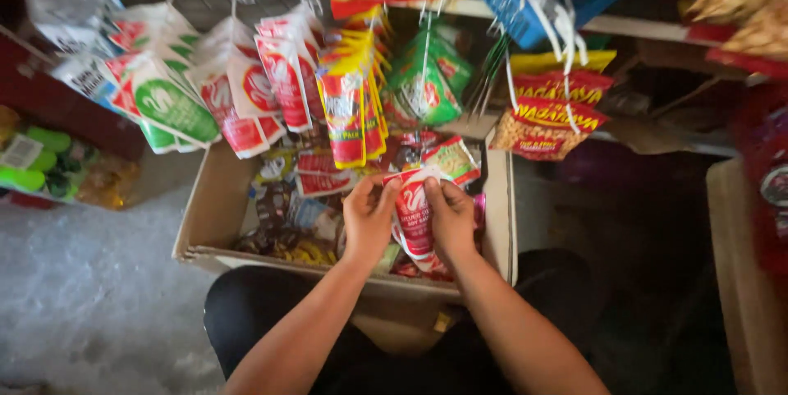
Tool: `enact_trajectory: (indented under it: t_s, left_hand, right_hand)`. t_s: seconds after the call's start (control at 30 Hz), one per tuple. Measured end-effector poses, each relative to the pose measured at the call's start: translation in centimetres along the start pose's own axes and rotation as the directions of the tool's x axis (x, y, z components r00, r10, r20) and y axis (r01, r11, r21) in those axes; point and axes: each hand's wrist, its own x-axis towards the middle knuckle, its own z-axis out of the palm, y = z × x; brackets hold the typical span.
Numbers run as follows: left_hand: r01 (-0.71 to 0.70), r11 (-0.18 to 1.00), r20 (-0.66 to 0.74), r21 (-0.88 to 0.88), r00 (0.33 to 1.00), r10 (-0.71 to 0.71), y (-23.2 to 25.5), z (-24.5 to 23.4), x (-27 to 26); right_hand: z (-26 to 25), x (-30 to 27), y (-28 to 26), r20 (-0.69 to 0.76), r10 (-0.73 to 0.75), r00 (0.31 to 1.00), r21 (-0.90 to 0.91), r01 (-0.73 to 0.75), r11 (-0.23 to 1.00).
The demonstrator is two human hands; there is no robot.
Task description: The person takes small packets of food items from a cardboard box on the floor and hangs them on hooks on a shelf. They handle various items including bread crumbs, sauces, and seasoning packets, placing them one by one onto the display rack.
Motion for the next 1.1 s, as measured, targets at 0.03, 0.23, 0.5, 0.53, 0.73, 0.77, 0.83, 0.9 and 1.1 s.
enact_trajectory:
  t_s: [0.03,0.23,0.5,0.53,0.73,0.77,0.83,0.9,1.1]
  left_hand:
    - [-0.016,1.000,0.004,-0.004,1.000,0.016,0.7,0.1,-0.1]
    - [-0.180,0.976,0.057,-0.123,0.980,0.188,6.3,1.7,0.3]
    - [-0.594,0.746,0.159,0.300,0.803,0.575,20.7,4.9,1.1]
    - [-0.603,0.741,0.160,0.293,0.796,0.584,22.2,5.6,1.6]
    - [-0.822,0.522,0.265,0.227,0.568,0.779,30.3,10.7,4.1]
    - [-0.831,0.511,0.269,0.218,0.555,0.788,31.2,11.6,4.6]
    - [-0.846,0.493,0.269,0.202,0.532,0.803,32.5,13.4,6.1]
    - [-0.853,0.499,0.261,0.153,0.522,0.812,33.4,15.2,7.8]
    - [-0.710,0.628,0.185,0.319,0.697,0.693,36.4,18.5,9.3]
  right_hand:
    - [0.3,-0.2,-0.9,0.007,-0.015,1.000,0.002,0.015,1.000]
    - [3.9,-0.8,-8.8,0.028,-0.217,0.976,-0.160,0.218,0.963]
    - [8.4,-1.8,-21.7,0.171,-0.574,0.800,-0.312,0.597,0.739]
    - [8.8,-1.4,-23.2,0.174,-0.584,0.793,-0.310,0.607,0.731]
    - [11.5,1.0,-31.4,0.223,-0.770,0.598,-0.342,0.788,0.513]
    - [11.8,1.3,-32.7,0.201,-0.764,0.613,-0.354,0.773,0.527]
    - [12.1,2.4,-34.9,0.182,-0.765,0.618,-0.365,0.765,0.531]
    - [12.2,3.8,-36.7,0.136,-0.767,0.627,-0.285,0.767,0.575]
    - [12.3,7.3,-40.0,0.158,-0.775,0.612,-0.225,0.786,0.576]
